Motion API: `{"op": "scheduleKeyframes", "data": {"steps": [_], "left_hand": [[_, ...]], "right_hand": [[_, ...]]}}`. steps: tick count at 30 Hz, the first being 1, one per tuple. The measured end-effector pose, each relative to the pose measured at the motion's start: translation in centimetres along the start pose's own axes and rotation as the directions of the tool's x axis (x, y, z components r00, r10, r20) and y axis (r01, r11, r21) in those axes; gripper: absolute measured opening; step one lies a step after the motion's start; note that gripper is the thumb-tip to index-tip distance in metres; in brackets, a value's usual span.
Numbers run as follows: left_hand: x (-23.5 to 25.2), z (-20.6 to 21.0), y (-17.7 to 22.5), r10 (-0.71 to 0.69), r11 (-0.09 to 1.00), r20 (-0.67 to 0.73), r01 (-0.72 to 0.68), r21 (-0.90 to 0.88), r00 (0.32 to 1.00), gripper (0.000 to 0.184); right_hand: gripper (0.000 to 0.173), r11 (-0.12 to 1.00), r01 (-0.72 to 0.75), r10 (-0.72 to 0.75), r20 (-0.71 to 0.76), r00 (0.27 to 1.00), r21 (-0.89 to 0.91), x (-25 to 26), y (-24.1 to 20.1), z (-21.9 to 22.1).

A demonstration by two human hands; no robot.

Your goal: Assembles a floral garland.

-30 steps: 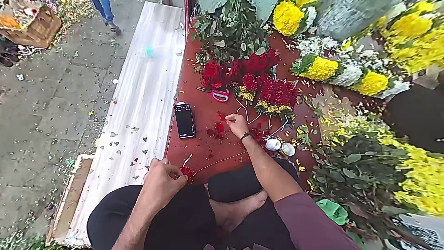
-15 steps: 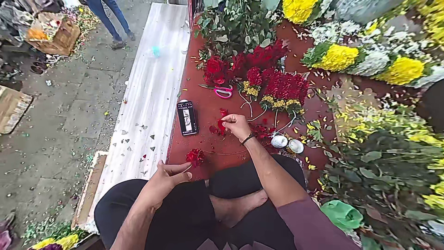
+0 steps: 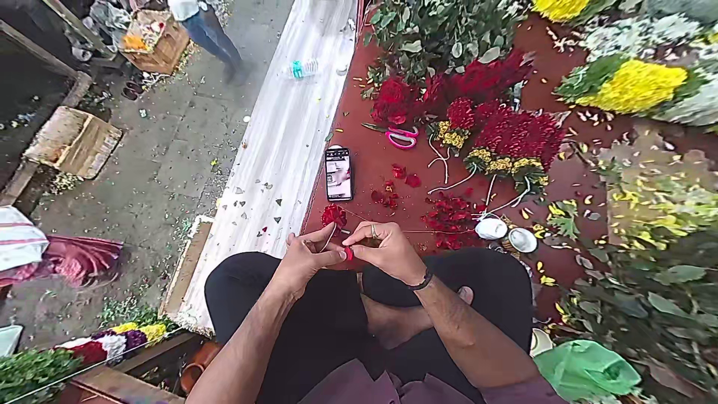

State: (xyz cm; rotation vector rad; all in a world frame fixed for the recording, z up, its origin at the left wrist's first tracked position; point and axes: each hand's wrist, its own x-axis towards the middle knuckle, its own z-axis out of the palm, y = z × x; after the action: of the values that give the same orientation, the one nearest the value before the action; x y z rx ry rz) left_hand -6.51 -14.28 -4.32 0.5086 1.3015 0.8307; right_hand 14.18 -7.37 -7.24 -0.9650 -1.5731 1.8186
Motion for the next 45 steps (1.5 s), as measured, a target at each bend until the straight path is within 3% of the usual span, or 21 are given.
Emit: {"op": "scheduleKeyframes", "data": {"steps": [2, 5, 7, 12, 17, 23, 26, 28, 30, 33, 37, 42, 45], "left_hand": [[0.1, 0.0, 0.0, 0.009, 1.0, -0.025, -0.009, 0.009, 1.0, 0.074], [0.1, 0.0, 0.2, 0.015, 1.0, -0.068, -0.016, -0.011, 0.998, 0.072], [0.0, 0.0, 0.4, 0.005, 1.0, -0.083, -0.007, -0.029, 0.997, 0.07], [0.2, 0.2, 0.1, 0.006, 1.0, -0.105, -0.003, 0.026, 0.994, 0.071], [0.2, 0.0, 0.3, 0.035, 0.994, -0.101, -0.024, 0.109, 0.994, 0.087], [0.1, -0.2, 0.3, 0.072, 0.986, -0.045, -0.064, 0.154, 0.996, 0.084], [0.2, -0.2, 0.1, 0.07, 0.975, -0.025, -0.063, 0.214, 0.997, 0.089], [0.3, -0.2, 0.1, 0.071, 0.98, -0.038, -0.063, 0.19, 0.997, 0.086], [0.4, -0.1, 0.1, 0.081, 0.988, -0.058, -0.073, 0.135, 0.995, 0.076], [0.5, -0.1, 0.2, 0.079, 0.992, -0.082, -0.07, 0.108, 0.994, 0.068], [0.4, -0.2, 0.3, 0.062, 0.994, -0.079, -0.054, 0.095, 0.995, 0.068], [0.3, -0.1, 0.4, 0.051, 0.994, -0.07, -0.044, 0.097, 0.996, 0.063], [0.4, -0.2, 0.2, 0.038, 0.989, -0.11, -0.021, 0.144, 0.993, 0.052]], "right_hand": [[0.015, 0.998, -0.036, 0.034, 0.041, 0.999, 0.048, 0.0, -0.1, -0.1], [0.046, 0.978, -0.079, 0.031, 0.236, 0.971, 0.194, 0.3, 0.4, -0.9], [0.052, 0.978, -0.066, 0.004, 0.296, 0.955, 0.2, 0.4, 1.2, -1.2], [0.025, 0.981, 0.006, -0.031, 0.128, 0.991, 0.196, 0.2, 2.4, 0.4], [0.024, 0.956, -0.045, 0.017, 0.099, 0.995, 0.29, -0.2, 2.5, 1.1], [0.017, 0.873, -0.171, 0.212, -0.041, 0.976, 0.457, -0.7, 2.2, 2.8], [0.024, 0.887, -0.147, 0.235, -0.154, 0.96, 0.438, -0.7, 2.0, 3.2], [0.031, 0.886, -0.137, 0.226, -0.156, 0.962, 0.442, -0.7, 1.7, 3.1], [0.026, 0.909, -0.075, 0.146, -0.143, 0.979, 0.41, -0.7, 2.0, 2.8], [0.006, 0.971, 0.101, -0.087, -0.072, 0.994, 0.216, -0.5, 2.5, 2.3], [0.016, 0.967, 0.25, -0.249, 0.035, 0.968, -0.044, -0.4, 2.9, 1.8], [0.009, 0.889, 0.283, -0.269, 0.089, 0.959, -0.36, -0.1, 2.5, 0.6], [0.006, 0.944, 0.17, -0.174, 0.01, 0.985, -0.283, 0.0, 1.6, -0.4]]}}
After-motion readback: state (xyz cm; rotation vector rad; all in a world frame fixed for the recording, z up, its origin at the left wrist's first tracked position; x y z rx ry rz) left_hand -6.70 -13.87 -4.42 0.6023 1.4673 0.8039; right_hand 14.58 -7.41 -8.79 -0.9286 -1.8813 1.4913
